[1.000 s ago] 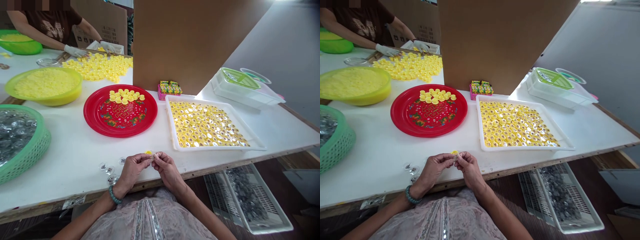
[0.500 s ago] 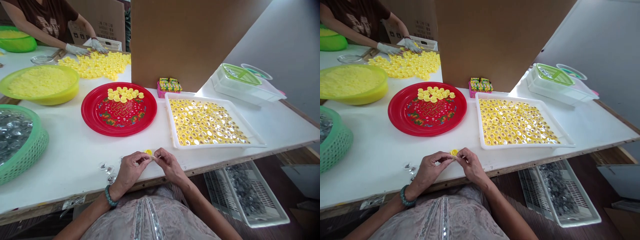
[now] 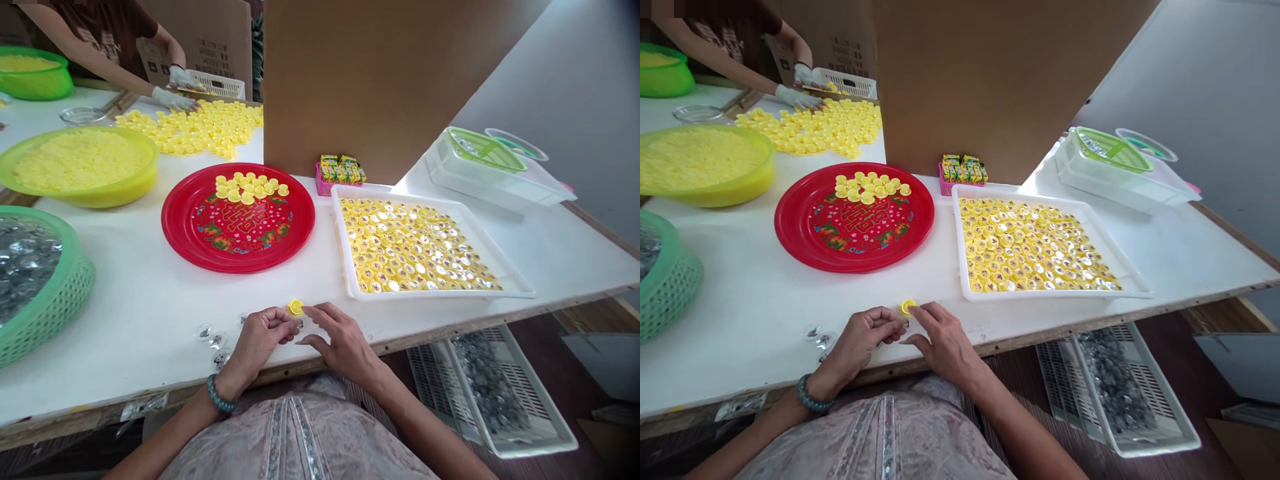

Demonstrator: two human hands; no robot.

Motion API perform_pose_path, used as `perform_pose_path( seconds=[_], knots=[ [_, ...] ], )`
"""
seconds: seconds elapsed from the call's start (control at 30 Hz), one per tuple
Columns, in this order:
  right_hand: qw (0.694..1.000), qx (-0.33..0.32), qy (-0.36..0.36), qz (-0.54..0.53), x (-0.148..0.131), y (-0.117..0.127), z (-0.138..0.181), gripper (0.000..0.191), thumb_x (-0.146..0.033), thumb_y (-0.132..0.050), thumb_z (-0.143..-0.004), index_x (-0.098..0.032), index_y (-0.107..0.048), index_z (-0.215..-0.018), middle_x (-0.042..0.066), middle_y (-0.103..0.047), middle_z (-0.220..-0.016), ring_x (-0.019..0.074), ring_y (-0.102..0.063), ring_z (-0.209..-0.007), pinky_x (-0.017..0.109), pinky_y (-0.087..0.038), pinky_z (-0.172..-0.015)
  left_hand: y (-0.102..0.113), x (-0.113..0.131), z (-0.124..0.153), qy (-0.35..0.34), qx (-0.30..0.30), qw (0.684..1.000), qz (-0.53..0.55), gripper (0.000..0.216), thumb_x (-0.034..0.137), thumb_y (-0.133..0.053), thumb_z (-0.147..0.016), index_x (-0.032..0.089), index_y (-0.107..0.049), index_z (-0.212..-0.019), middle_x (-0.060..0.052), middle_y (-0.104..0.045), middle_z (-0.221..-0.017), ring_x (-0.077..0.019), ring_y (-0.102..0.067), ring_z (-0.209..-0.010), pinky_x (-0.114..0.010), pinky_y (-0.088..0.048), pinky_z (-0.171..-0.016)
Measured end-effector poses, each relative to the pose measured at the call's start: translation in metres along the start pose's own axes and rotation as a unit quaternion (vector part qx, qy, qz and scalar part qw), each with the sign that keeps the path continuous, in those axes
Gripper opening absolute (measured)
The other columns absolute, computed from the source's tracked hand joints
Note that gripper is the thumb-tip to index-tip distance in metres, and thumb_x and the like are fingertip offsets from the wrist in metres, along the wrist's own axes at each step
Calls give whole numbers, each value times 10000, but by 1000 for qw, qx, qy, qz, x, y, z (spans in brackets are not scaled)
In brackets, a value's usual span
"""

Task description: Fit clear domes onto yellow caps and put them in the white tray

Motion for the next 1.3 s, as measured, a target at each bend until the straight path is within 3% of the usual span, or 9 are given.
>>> perform_pose_path(
  seconds=[0.13, 0.33, 0.53, 0.77, 0.97, 1.07, 1.3],
  knots=[
    [999, 24, 19, 38, -1, -8, 5, 298, -266, -538, -873, -210, -532, -1166, 90, -597, -1031, 197, -562, -946, 321, -467, -818, -7, -7, 0, 16, -5, 998, 64, 175, 317, -651, -706, 145, -618, -705, 6, -621, -626, -117, -558, -615, -223, -418, -609],
    [999, 20, 19, 39, 6, -10, -7, 206, -283, -564, -859, -200, -605, -1043, 72, -612, -947, 178, -585, -862, 299, -486, -767, 0, -10, -4, -2, 28, 999, 32, 198, 333, -660, -692, 141, -616, -668, 30, -557, -577, -99, -468, -553, -222, -363, -557],
    [995, 42, 59, 70, -5, -11, -8, 325, -248, -562, -855, -176, -523, -1169, 109, -584, -1032, 210, -560, -941, 344, -487, -801, 4, -6, -4, -6, 44, 997, 58, 255, 383, -641, -712, 130, -634, -684, -8, -619, -642, -115, -495, -614, -229, -375, -602],
    [997, 68, 28, 25, 7, -13, -14, 251, -241, -597, -828, -208, -585, -1076, 64, -611, -938, 172, -597, -829, 286, -504, -716, 10, -4, -7, -21, 60, 998, 24, 260, 393, -622, -728, 134, -646, -716, -23, -646, -683, -127, -523, -638, -233, -393, -613],
    [999, -10, 24, 36, 29, -8, -36, 270, -230, -659, -779, -200, -625, -1045, 56, -615, -954, 157, -598, -796, 281, -493, -722, 31, 5, -14, -67, 113, 981, -140, 224, 366, -574, -749, 178, -667, -831, -39, -696, -794, -175, -611, -728, -270, -454, -688],
    [994, -56, 59, 72, 28, -12, -44, 252, -198, -646, -791, -187, -630, -1042, 70, -619, -951, 180, -582, -871, 305, -474, -783, 30, 4, -21, -58, 97, 973, -199, 223, 322, -547, -755, 197, -685, -877, -39, -709, -805, -182, -628, -735, -267, -459, -675],
    [985, -106, 78, 112, 23, -25, -50, 201, -111, -608, -800, -187, -643, -983, 56, -615, -931, 168, -576, -880, 267, -447, -793, 22, 4, -28, -65, 74, 971, -216, 254, 298, -512, -765, 219, -703, -913, -17, -721, -787, -172, -637, -713, -244, -455, -628]
  ],
)
Point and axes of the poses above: each hand's wrist, its own z-axis away from the middle knuckle, its own y-axis out of the back of the hand, x = y × z, the point moved 8 cm from there along -z, towards the middle knuckle
